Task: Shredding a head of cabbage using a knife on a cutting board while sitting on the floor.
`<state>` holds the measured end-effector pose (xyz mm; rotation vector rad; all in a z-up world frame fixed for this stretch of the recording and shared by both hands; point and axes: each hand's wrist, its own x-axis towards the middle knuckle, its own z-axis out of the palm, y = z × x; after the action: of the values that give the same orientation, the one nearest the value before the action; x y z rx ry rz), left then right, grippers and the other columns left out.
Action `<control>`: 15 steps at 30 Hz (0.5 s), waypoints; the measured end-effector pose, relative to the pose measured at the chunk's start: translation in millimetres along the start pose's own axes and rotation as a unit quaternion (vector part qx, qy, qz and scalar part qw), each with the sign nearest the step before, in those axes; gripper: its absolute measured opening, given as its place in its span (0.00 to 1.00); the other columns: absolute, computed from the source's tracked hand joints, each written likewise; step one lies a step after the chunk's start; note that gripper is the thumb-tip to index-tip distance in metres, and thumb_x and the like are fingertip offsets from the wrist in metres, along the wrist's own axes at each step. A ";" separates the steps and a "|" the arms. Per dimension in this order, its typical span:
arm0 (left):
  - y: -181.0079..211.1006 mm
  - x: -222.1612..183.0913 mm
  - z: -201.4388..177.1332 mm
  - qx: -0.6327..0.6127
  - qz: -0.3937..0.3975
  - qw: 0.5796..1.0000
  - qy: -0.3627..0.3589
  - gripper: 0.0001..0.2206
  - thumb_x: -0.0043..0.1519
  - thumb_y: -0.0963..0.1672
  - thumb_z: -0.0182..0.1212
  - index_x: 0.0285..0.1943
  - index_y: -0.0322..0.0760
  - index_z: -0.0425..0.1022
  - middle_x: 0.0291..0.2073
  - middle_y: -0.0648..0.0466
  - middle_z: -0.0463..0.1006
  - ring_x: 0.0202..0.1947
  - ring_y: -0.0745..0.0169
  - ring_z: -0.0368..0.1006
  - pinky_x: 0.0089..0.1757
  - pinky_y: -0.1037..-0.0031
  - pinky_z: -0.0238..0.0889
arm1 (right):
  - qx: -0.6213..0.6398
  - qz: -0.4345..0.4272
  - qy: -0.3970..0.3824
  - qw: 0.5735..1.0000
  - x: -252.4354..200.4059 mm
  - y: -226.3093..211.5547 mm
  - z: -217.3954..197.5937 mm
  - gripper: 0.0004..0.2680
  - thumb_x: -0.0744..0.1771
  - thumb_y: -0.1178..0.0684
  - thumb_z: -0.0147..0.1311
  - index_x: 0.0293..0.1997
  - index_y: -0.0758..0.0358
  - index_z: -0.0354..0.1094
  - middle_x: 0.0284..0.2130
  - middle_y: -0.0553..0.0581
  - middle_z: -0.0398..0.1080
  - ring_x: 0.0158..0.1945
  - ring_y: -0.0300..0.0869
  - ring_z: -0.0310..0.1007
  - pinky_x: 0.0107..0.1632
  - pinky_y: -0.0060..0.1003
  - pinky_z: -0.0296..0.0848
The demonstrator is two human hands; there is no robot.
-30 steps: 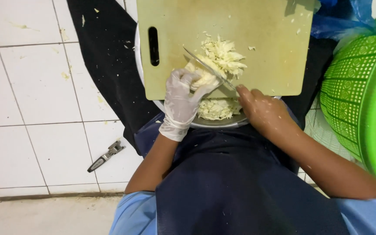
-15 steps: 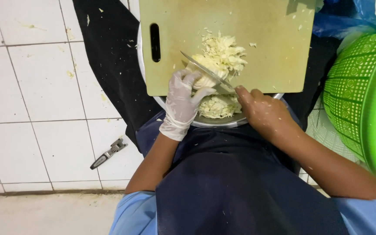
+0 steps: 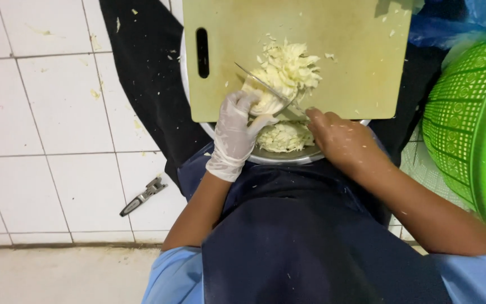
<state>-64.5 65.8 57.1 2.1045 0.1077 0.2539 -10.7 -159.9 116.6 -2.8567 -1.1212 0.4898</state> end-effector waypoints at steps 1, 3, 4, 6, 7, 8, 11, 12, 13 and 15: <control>-0.7 2.3 -0.6 -0.001 0.000 1.000 -0.002 0.20 0.51 0.51 0.71 0.46 0.38 0.71 0.40 0.45 0.66 0.41 0.41 0.68 0.43 0.62 0.66 | 0.001 0.002 -0.001 1.000 6.6 1.9 8.4 0.09 0.69 0.49 0.40 0.51 0.56 0.59 0.25 0.57 0.68 0.26 0.55 0.75 0.29 0.48 0.74; -0.8 5.0 -3.9 -0.003 0.019 1.000 -0.011 0.22 0.49 0.51 0.72 0.45 0.37 0.71 0.37 0.46 0.66 0.38 0.42 0.69 0.41 0.63 0.65 | -0.023 0.005 -0.003 1.000 18.9 3.7 24.5 0.08 0.68 0.52 0.40 0.50 0.56 0.58 0.25 0.56 0.66 0.25 0.55 0.75 0.29 0.48 0.74; 0.2 -0.7 -4.7 -0.002 0.019 1.000 -0.012 0.22 0.49 0.51 0.72 0.45 0.37 0.71 0.37 0.46 0.66 0.38 0.42 0.69 0.41 0.63 0.65 | -0.022 0.005 -0.003 1.000 19.7 3.6 34.4 0.08 0.68 0.52 0.40 0.50 0.56 0.58 0.25 0.56 0.66 0.25 0.55 0.75 0.29 0.48 0.74; -0.1 0.9 -6.1 0.014 0.008 0.999 -0.028 0.25 0.49 0.51 0.72 0.50 0.36 0.70 0.41 0.44 0.65 0.42 0.39 0.68 0.44 0.62 0.65 | 0.001 0.014 0.016 1.000 34.0 9.9 49.4 0.08 0.68 0.51 0.41 0.51 0.56 0.57 0.26 0.57 0.66 0.28 0.56 0.75 0.31 0.49 0.75; -3.2 -1.7 -4.2 0.015 0.006 0.999 -0.028 0.25 0.49 0.51 0.72 0.50 0.36 0.70 0.41 0.44 0.65 0.42 0.39 0.68 0.44 0.62 0.65 | 0.002 0.012 0.014 1.000 34.2 14.8 42.7 0.08 0.68 0.51 0.41 0.51 0.56 0.57 0.26 0.57 0.66 0.28 0.56 0.75 0.31 0.49 0.75; -7.0 -4.2 -2.2 0.009 0.007 1.000 -0.022 0.24 0.50 0.51 0.72 0.49 0.36 0.70 0.40 0.44 0.65 0.41 0.39 0.69 0.43 0.62 0.65 | 0.101 0.035 -0.021 0.994 35.0 19.8 36.7 0.11 0.68 0.48 0.40 0.55 0.56 0.55 0.30 0.64 0.68 0.34 0.62 0.74 0.37 0.55 0.72; -8.2 1.7 5.8 0.026 0.014 1.000 -0.008 0.23 0.50 0.51 0.71 0.48 0.36 0.70 0.39 0.46 0.65 0.40 0.41 0.69 0.43 0.63 0.66 | 0.176 0.071 -0.050 0.980 23.4 20.7 7.8 0.12 0.69 0.45 0.39 0.57 0.56 0.54 0.33 0.68 0.71 0.39 0.64 0.73 0.43 0.58 0.70; -6.3 1.1 8.1 0.052 0.011 0.999 -0.003 0.23 0.50 0.51 0.71 0.48 0.37 0.70 0.39 0.47 0.65 0.40 0.43 0.70 0.43 0.64 0.66 | 0.159 0.083 -0.051 0.982 15.0 16.5 -2.1 0.12 0.69 0.44 0.38 0.55 0.55 0.55 0.33 0.66 0.71 0.39 0.61 0.74 0.43 0.55 0.71; -7.5 -1.2 10.1 0.052 0.009 0.999 -0.002 0.23 0.50 0.51 0.71 0.48 0.37 0.70 0.39 0.47 0.65 0.40 0.43 0.70 0.43 0.64 0.66 | 0.158 0.081 -0.052 0.983 7.3 10.2 -5.9 0.12 0.69 0.44 0.38 0.55 0.55 0.55 0.33 0.66 0.71 0.39 0.61 0.74 0.43 0.55 0.71; -9.7 -3.1 15.0 0.037 0.006 0.999 -0.001 0.23 0.51 0.52 0.70 0.48 0.38 0.70 0.37 0.46 0.65 0.40 0.40 0.70 0.42 0.63 0.65 | 0.045 0.011 0.014 0.999 -7.6 -0.8 -13.8 0.09 0.69 0.45 0.39 0.47 0.57 0.59 0.25 0.62 0.68 0.27 0.58 0.74 0.31 0.50 0.73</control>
<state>-63.9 57.8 40.8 2.1796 0.1051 0.2588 -12.4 -163.2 132.0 -2.7924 -1.0376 0.4858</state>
